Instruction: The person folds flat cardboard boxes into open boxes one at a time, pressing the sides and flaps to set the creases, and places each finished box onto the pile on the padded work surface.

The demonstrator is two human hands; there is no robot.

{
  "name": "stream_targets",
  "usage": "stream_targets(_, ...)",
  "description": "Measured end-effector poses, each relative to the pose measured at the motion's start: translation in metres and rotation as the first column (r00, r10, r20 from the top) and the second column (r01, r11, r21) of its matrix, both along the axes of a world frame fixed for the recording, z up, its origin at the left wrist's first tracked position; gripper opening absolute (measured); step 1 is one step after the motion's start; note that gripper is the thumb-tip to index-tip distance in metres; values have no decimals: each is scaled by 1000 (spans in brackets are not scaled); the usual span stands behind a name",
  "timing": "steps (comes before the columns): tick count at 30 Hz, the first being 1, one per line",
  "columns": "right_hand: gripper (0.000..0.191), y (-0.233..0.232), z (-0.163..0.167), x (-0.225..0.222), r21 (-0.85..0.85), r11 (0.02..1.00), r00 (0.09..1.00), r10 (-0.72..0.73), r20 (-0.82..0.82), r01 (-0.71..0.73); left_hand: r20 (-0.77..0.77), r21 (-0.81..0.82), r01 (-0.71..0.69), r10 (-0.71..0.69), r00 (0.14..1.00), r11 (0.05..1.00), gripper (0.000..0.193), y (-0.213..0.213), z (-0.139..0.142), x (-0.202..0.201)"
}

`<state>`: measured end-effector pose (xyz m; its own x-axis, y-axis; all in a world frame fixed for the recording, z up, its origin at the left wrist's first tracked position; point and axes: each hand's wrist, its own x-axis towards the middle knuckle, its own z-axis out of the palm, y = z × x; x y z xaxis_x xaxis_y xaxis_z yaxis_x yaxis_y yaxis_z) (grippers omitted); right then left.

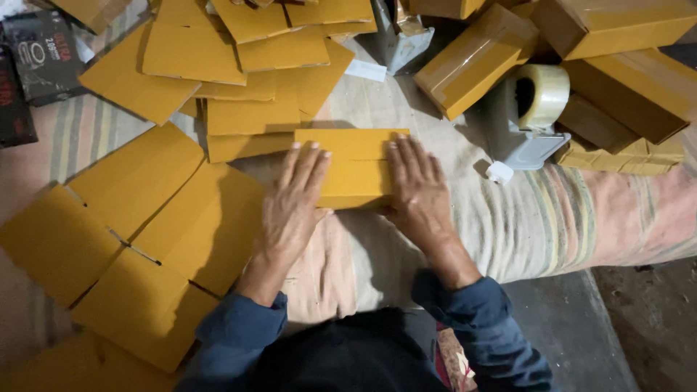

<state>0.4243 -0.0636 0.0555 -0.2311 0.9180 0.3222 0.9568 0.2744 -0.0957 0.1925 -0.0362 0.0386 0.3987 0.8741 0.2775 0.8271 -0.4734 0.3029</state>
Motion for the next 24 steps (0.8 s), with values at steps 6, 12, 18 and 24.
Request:
stream_targets(6,119,8,-10,-27,25,1000,994,6,105,-9,-195,285,-32,91,977,958,92,0,-10,36)
stream_targets(12,90,15,-19,-24,230,968,942,21,336,-104,-191,161,-19,50,980,987,98,7,-2,36)
stream_targets(18,106,8,-9,-14,119,992,982,-49,182,28,-200,68,-32,45,979,997,108,0,17,19)
stream_targets(24,77,23,-16,-41,235,966,943,25,332,-109,-245,177,4,40,969,984,103,7,10,34)
